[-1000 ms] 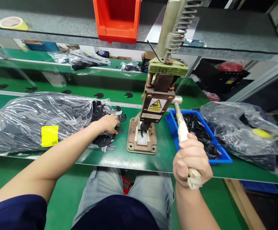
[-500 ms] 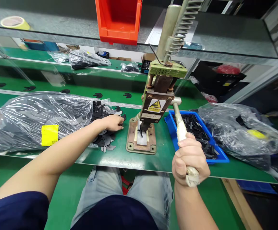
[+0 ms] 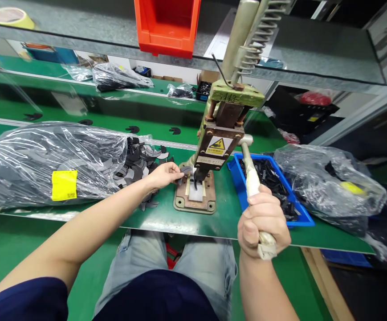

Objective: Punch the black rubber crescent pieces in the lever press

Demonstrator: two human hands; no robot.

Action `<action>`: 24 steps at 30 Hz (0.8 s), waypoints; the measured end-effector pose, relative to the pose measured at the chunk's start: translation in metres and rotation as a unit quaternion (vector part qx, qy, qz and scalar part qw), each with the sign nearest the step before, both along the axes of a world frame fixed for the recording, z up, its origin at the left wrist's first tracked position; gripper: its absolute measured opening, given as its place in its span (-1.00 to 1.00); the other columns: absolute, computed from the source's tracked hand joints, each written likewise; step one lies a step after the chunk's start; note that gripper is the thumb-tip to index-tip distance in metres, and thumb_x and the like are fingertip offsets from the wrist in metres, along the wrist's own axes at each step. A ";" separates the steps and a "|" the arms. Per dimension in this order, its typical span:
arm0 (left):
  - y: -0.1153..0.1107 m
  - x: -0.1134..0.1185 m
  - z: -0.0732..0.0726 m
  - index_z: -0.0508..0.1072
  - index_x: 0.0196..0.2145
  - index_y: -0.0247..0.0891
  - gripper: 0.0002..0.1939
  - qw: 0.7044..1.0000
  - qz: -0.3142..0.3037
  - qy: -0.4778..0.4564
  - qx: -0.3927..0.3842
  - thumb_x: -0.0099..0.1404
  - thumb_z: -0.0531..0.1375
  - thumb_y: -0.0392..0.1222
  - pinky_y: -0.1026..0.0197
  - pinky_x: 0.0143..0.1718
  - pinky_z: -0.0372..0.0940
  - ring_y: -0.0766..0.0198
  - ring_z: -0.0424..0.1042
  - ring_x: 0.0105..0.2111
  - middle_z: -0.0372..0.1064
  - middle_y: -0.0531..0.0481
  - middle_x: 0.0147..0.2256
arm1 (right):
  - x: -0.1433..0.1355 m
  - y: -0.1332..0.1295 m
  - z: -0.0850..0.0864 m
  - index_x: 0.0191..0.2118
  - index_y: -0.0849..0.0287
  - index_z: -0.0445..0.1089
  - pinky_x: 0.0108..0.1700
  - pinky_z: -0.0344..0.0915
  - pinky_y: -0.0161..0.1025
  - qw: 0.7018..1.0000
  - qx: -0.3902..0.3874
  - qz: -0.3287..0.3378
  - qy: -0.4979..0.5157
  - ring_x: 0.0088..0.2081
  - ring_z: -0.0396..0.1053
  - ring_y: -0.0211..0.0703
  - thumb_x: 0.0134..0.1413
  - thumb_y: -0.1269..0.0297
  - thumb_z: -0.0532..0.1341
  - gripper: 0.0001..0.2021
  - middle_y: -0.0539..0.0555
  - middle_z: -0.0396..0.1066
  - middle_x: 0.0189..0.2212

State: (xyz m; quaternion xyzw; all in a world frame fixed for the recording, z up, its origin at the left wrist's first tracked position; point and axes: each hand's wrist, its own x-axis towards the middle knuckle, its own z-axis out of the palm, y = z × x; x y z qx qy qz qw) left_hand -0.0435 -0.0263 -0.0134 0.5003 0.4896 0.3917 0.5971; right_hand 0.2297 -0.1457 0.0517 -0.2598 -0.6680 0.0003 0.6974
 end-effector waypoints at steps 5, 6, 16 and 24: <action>-0.005 0.014 -0.007 0.41 -0.27 -0.32 -0.51 0.997 0.014 -0.060 -0.049 0.03 0.59 -0.11 0.27 -0.41 0.47 0.35 0.50 -0.52 0.51 0.07 -0.48 | -0.001 0.000 0.001 -0.47 0.07 0.33 0.20 0.42 0.28 1.000 -0.001 -0.008 0.003 -0.27 0.47 -0.11 0.18 0.23 0.33 -0.76 -0.07 0.38 -0.51; -0.005 0.016 -0.007 0.42 -0.29 -0.33 -0.55 0.997 0.009 -0.061 -0.054 0.07 0.57 -0.12 0.25 -0.38 0.51 0.36 0.50 -0.51 0.50 0.07 -0.48 | -0.002 0.000 0.001 -0.47 0.07 0.33 0.20 0.42 0.28 1.000 -0.001 -0.010 0.003 -0.27 0.47 -0.11 0.18 0.23 0.33 -0.76 -0.07 0.38 -0.51; 0.004 0.021 -0.003 0.43 -0.23 -0.31 -0.72 0.998 -0.045 0.044 -0.012 0.22 0.47 -0.29 0.32 -0.54 0.50 0.41 0.42 -0.59 0.33 0.19 -0.54 | -0.003 0.000 0.001 -0.47 0.07 0.32 0.18 0.43 0.29 1.000 -0.003 -0.015 0.004 -0.28 0.46 -0.11 0.20 0.20 0.32 -0.75 -0.07 0.37 -0.52; 0.005 0.021 0.005 0.40 -0.34 -0.32 -0.72 0.995 -0.063 0.081 -0.008 0.29 0.44 -0.18 0.36 -0.58 0.46 0.39 0.46 -0.63 0.36 0.15 -0.56 | -0.003 -0.002 0.002 -0.48 0.02 0.28 0.16 0.47 0.28 0.998 -0.016 -0.052 -0.006 -0.31 0.47 -0.10 0.23 0.09 0.28 -0.70 -0.06 0.32 -0.56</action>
